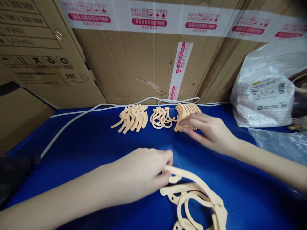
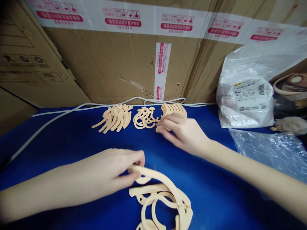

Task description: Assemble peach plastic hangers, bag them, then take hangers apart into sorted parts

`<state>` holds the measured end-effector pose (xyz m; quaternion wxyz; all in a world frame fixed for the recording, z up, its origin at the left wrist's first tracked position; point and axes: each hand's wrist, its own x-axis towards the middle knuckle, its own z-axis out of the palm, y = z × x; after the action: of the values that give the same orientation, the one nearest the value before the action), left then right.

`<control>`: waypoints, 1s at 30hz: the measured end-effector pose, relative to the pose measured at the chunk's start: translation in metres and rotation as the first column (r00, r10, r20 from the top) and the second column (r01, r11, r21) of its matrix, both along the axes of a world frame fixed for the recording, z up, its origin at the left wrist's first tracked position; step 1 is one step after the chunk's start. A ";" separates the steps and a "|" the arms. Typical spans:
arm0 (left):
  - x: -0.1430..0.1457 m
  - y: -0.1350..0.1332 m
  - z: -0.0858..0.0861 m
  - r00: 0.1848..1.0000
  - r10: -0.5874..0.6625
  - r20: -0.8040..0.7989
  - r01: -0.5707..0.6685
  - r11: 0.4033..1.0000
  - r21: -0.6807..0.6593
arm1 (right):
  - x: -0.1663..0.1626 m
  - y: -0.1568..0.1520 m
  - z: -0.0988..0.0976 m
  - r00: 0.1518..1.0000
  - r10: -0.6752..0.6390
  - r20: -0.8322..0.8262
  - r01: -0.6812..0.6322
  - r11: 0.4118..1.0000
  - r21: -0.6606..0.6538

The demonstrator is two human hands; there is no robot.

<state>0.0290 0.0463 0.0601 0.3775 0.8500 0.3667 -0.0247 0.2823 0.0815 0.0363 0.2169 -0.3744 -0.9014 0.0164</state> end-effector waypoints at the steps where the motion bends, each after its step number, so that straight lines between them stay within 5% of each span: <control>1: 0.001 0.003 -0.003 0.992 0.088 0.088 -0.082 0.994 -0.074 | -0.006 -0.009 0.004 0.997 0.001 -0.073 -0.010 0.993 -0.118; 5: 0.010 0.012 -0.007 0.802 0.472 0.366 -0.265 0.830 -0.490 | -0.025 -0.034 0.017 0.970 -0.085 -0.226 -0.054 0.835 -0.547; 7: 0.014 0.014 -0.005 0.706 0.588 0.395 -0.284 0.746 -0.603 | -0.028 -0.036 0.020 0.953 -0.142 -0.268 -0.055 0.788 -0.614; 10: 0.016 0.015 -0.002 0.645 0.643 0.412 -0.320 0.718 -0.619 | -0.028 -0.032 0.025 0.941 -0.170 -0.292 -0.053 0.779 -0.625; 14: 0.011 0.020 -0.002 0.709 0.566 0.421 -0.381 0.809 -0.447 | -0.024 -0.027 0.030 0.969 -0.108 -0.224 -0.016 0.872 -0.489; 17: 0.006 0.019 -0.001 0.759 0.430 0.489 -0.401 0.900 -0.170 | -0.021 -0.026 0.027 0.999 -0.008 -0.039 0.003 0.991 -0.130; 19: 0.005 0.014 0.002 0.800 0.342 0.493 -0.411 0.911 0.035 | -0.021 -0.026 0.024 0.991 0.011 0.131 -0.028 0.991 0.130; 21: 0.006 0.008 0.006 0.845 0.300 0.443 -0.420 0.884 0.203 | -0.023 -0.029 0.022 0.979 0.024 0.204 -0.068 0.975 0.212; 23: 0.006 0.005 0.008 0.873 0.282 0.399 -0.424 0.844 0.330 | -0.027 -0.031 0.023 0.990 0.062 0.130 -0.073 0.994 0.079; 25: 0.004 0.008 0.011 0.882 0.250 0.399 -0.417 0.809 0.415 | -0.029 -0.034 0.029 0.996 0.075 -0.043 -0.082 0.977 -0.195; 28: -0.008 0.024 0.016 0.866 0.228 0.444 -0.444 0.760 0.475 | -0.030 -0.034 0.039 0.940 -0.023 -0.339 -0.192 0.786 -0.587; 30: -0.020 0.039 0.019 0.837 0.274 0.474 -0.504 0.723 0.472 | -0.028 -0.031 0.042 0.868 -0.146 -0.475 -0.258 0.685 -0.681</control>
<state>0.0085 0.0851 0.0791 0.1592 0.8135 0.4511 0.3308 0.2544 0.0504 0.0787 0.2728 -0.3829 -0.7448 0.4735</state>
